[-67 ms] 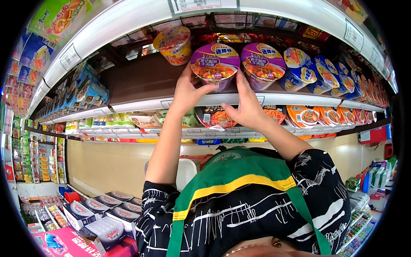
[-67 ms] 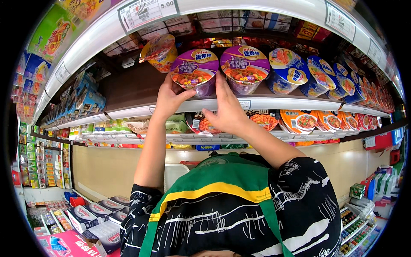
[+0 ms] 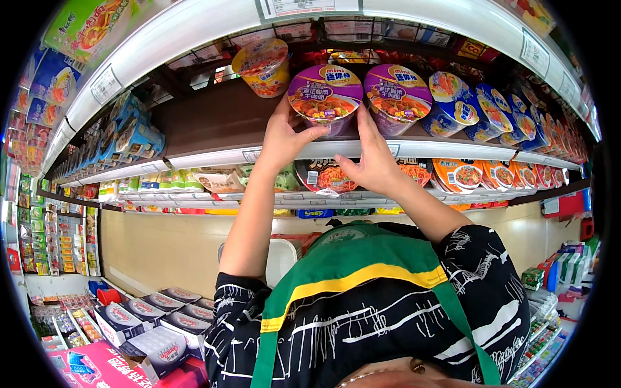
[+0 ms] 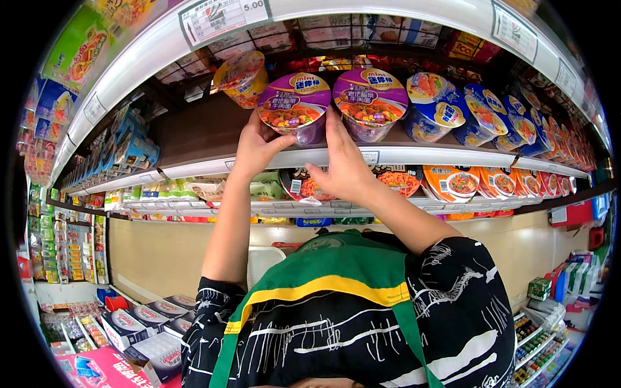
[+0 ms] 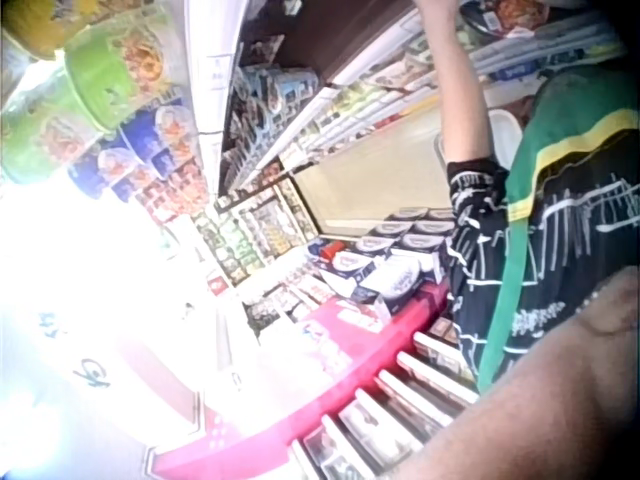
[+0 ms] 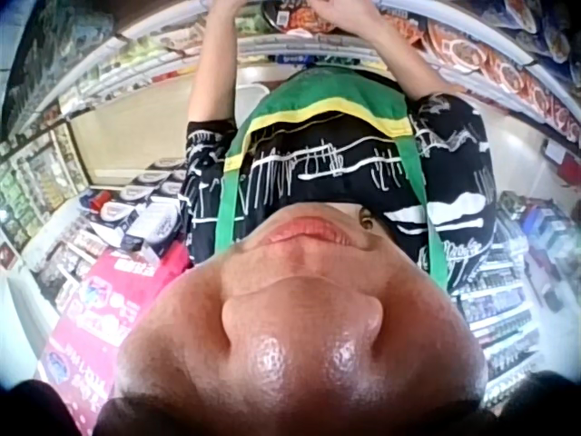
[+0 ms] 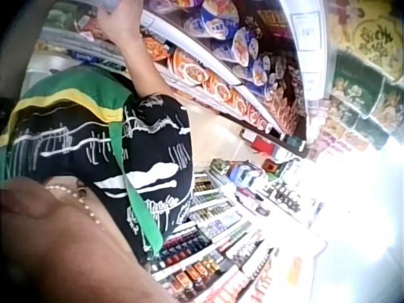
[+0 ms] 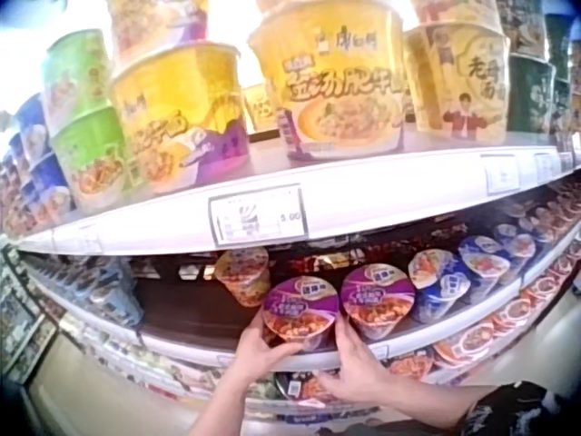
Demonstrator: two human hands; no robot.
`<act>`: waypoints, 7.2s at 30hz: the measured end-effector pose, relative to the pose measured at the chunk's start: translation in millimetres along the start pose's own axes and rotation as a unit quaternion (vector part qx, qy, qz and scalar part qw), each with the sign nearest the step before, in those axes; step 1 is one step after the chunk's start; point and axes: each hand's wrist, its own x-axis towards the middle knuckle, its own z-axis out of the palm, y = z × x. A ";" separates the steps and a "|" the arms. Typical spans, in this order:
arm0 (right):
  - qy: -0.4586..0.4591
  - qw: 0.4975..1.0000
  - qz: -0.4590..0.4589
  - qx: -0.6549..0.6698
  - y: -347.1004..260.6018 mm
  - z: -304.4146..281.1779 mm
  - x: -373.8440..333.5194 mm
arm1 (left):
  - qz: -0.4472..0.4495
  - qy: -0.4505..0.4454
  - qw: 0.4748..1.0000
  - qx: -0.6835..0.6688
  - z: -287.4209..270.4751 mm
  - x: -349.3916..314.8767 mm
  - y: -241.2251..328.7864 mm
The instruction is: The person repeatedly picks up instant noodle cups from a white plastic basket and places them onto a refrigerated shelf. They handle multiple cups of different flavors, arranging them in rows on the shelf.
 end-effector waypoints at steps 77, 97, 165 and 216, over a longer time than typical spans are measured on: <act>-0.053 0.949 -0.101 0.295 -58.5 75.7 -23.7 | 0.021 0.321 0.947 0.009 -4.6 -186.2 27.5; 0.024 0.995 -0.029 0.096 -48.8 64.7 41.9 | 0.043 0.097 0.992 -0.064 -70.0 -34.3 10.6; -0.730 0.607 -0.303 -0.081 -12.6 348.4 -183.1 | -0.491 0.743 0.454 0.024 178.3 -503.6 -221.1; 0.004 0.986 -0.101 0.136 -91.5 127.5 68.0 | 0.056 0.107 0.988 -0.096 -139.2 -61.8 25.0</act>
